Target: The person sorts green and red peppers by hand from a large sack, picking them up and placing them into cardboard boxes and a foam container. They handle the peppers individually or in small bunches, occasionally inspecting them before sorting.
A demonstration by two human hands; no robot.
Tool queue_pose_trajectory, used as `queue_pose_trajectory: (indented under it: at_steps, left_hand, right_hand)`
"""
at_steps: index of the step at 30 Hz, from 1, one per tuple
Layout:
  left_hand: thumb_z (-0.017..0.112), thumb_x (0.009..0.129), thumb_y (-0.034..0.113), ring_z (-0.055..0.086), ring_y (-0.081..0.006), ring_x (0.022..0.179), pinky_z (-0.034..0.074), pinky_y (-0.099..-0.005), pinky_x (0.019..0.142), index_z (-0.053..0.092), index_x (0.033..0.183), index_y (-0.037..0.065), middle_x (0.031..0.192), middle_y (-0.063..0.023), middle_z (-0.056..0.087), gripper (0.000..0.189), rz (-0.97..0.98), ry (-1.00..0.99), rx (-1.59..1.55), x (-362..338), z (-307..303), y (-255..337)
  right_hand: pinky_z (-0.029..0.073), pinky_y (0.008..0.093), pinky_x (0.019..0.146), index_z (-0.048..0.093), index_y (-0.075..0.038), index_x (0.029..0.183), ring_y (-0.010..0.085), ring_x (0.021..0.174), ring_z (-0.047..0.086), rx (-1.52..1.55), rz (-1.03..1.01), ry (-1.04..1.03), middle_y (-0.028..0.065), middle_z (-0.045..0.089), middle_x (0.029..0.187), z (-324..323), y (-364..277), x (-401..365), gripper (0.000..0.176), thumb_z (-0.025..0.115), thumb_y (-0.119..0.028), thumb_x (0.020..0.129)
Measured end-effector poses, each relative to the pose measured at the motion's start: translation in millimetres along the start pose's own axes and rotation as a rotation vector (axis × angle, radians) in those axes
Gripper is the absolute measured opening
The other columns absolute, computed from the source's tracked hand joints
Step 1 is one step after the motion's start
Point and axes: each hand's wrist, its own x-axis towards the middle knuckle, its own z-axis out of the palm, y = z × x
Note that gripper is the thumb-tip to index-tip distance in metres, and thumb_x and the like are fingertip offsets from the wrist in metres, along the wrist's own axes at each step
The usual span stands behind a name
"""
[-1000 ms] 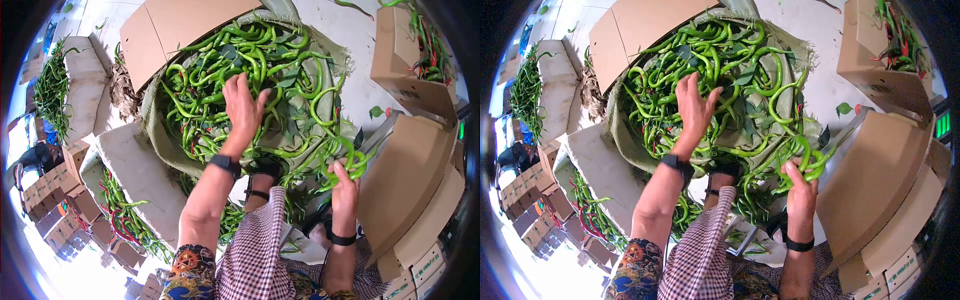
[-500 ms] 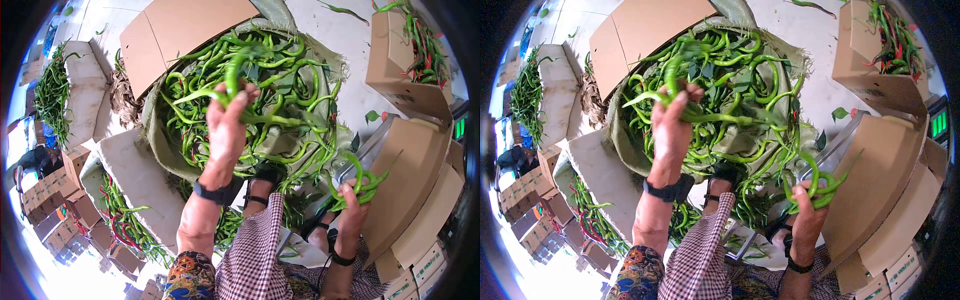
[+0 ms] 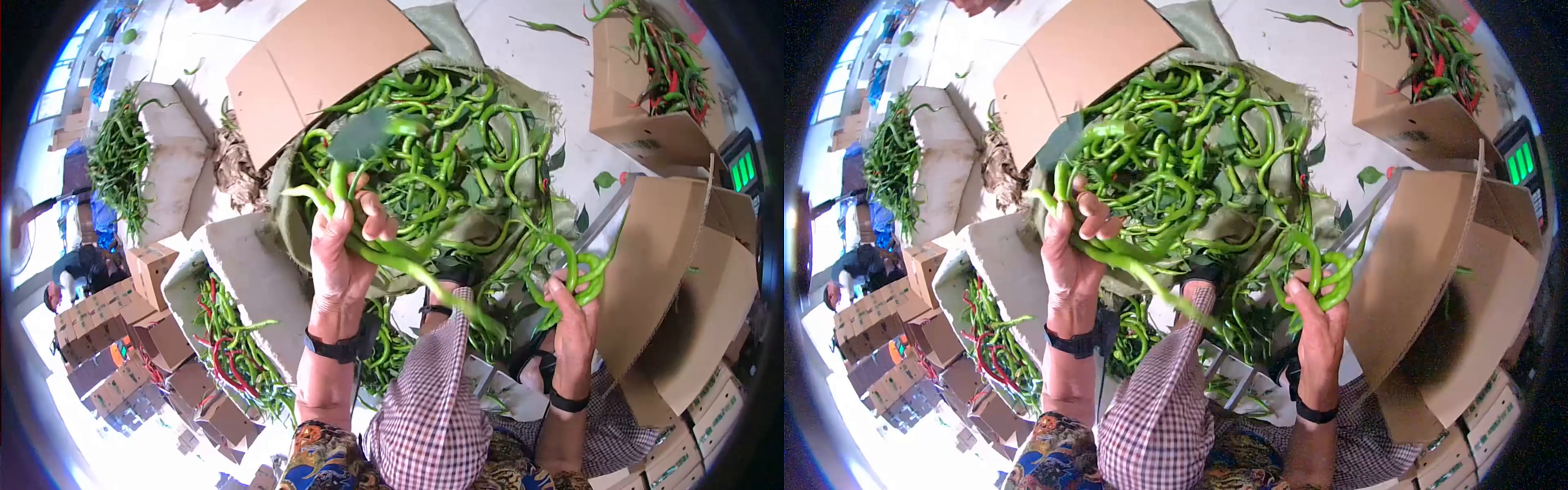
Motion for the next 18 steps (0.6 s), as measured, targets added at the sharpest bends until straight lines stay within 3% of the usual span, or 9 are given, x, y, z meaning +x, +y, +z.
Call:
queue_pose_trajectory:
  at_steps: [2, 4, 5, 6, 10, 13, 16, 18]
  left_hand:
    - [0.064, 0.091, 0.027, 0.044, -0.0102, 0.065, 0.041, -0.0288, 0.061, 0.052, 0.121, 0.001, 0.084, -0.0047, 0.057, 0.041, 0.033, -0.027, -0.223, -6, 22, 9]
    - [0.062, 0.093, 0.026, 0.045, -0.0108, 0.066, 0.042, -0.0288, 0.062, 0.052, 0.121, 0.002, 0.085, -0.0043, 0.056, 0.038, -0.021, -0.09, -0.106, 0, 28, 11]
    - [0.06, 0.094, 0.025, 0.047, -0.0119, 0.066, 0.044, -0.0299, 0.064, 0.053, 0.12, 0.002, 0.086, -0.005, 0.055, 0.035, -0.084, 0.037, -0.088, 4, 25, 3]
    - [0.065, 0.091, 0.026, 0.044, -0.0085, 0.068, 0.041, -0.0263, 0.065, 0.053, 0.118, 0.003, 0.086, -0.0031, 0.055, 0.038, -0.114, -0.018, 0.019, -2, 35, 2]
    - [0.065, 0.09, 0.023, 0.046, -0.0112, 0.069, 0.043, -0.029, 0.064, 0.052, 0.115, 0.005, 0.089, -0.0042, 0.054, 0.034, -0.175, -0.125, 0.078, -23, 65, 20]
    - [0.065, 0.088, 0.015, 0.051, -0.0136, 0.07, 0.045, -0.0306, 0.064, 0.051, 0.11, 0.003, 0.097, -0.0077, 0.054, 0.029, -0.212, -0.129, 0.2, -36, 96, 26]
    - [0.067, 0.086, 0.015, 0.055, -0.0156, 0.072, 0.047, -0.0286, 0.066, 0.052, 0.109, 0.002, 0.098, -0.0084, 0.056, 0.031, -0.304, -0.253, 0.306, -45, 126, 30]
    - [0.067, 0.086, 0.016, 0.055, -0.0143, 0.073, 0.046, -0.0266, 0.066, 0.054, 0.109, 0.001, 0.093, -0.008, 0.058, 0.031, -0.34, -0.38, 0.351, -53, 147, 34]
  right_hand:
    - [0.048, 0.0291, 0.074, 0.059, -0.001, 0.1, 0.0137, 0.082, 0.057, 0.021, -0.057, 0.007, 0.0048, 0.058, 0.093, 4, -5, -2, 0.016, 0.065, -0.006, 0.086]
    - [0.048, 0.0286, 0.074, 0.06, -0.002, 0.099, 0.013, 0.08, 0.056, 0.047, -0.073, 0.035, 0.0039, 0.058, 0.091, 5, -12, -9, 0.016, 0.066, -0.007, 0.085]
    - [0.047, 0.0282, 0.073, 0.06, -0.002, 0.098, 0.0125, 0.079, 0.056, 0.068, -0.096, 0.014, 0.0031, 0.058, 0.089, 3, -16, -13, 0.015, 0.066, -0.007, 0.085]
    - [0.046, 0.0278, 0.072, 0.06, -0.003, 0.096, 0.012, 0.078, 0.055, 0.087, -0.127, 0.0, 0.0022, 0.058, 0.088, 1, -22, -14, 0.014, 0.066, -0.007, 0.085]
    - [0.044, 0.0262, 0.07, 0.059, -0.003, 0.092, 0.011, 0.076, 0.054, 0.16, -0.236, 0.004, 0.0002, 0.056, 0.084, 4, -52, -37, 0.011, 0.066, -0.007, 0.084]
    - [0.042, 0.024, 0.069, 0.059, -0.004, 0.087, 0.0085, 0.074, 0.051, 0.074, -0.386, 0.145, -0.0011, 0.054, 0.081, 11, -82, -61, 0.01, 0.067, -0.007, 0.083]
    - [0.041, 0.0217, 0.065, 0.064, -0.002, 0.09, 0.0063, 0.071, 0.049, 0.063, -0.577, 0.074, -0.0023, 0.056, 0.082, 13, -105, -84, 0.007, 0.066, -0.004, 0.084]
    - [0.041, 0.0211, 0.064, 0.067, -0.002, 0.099, 0.0059, 0.071, 0.05, 0.12, -0.604, -0.006, -0.0022, 0.059, 0.084, 16, -124, -94, 0.015, 0.065, -0.004, 0.084]
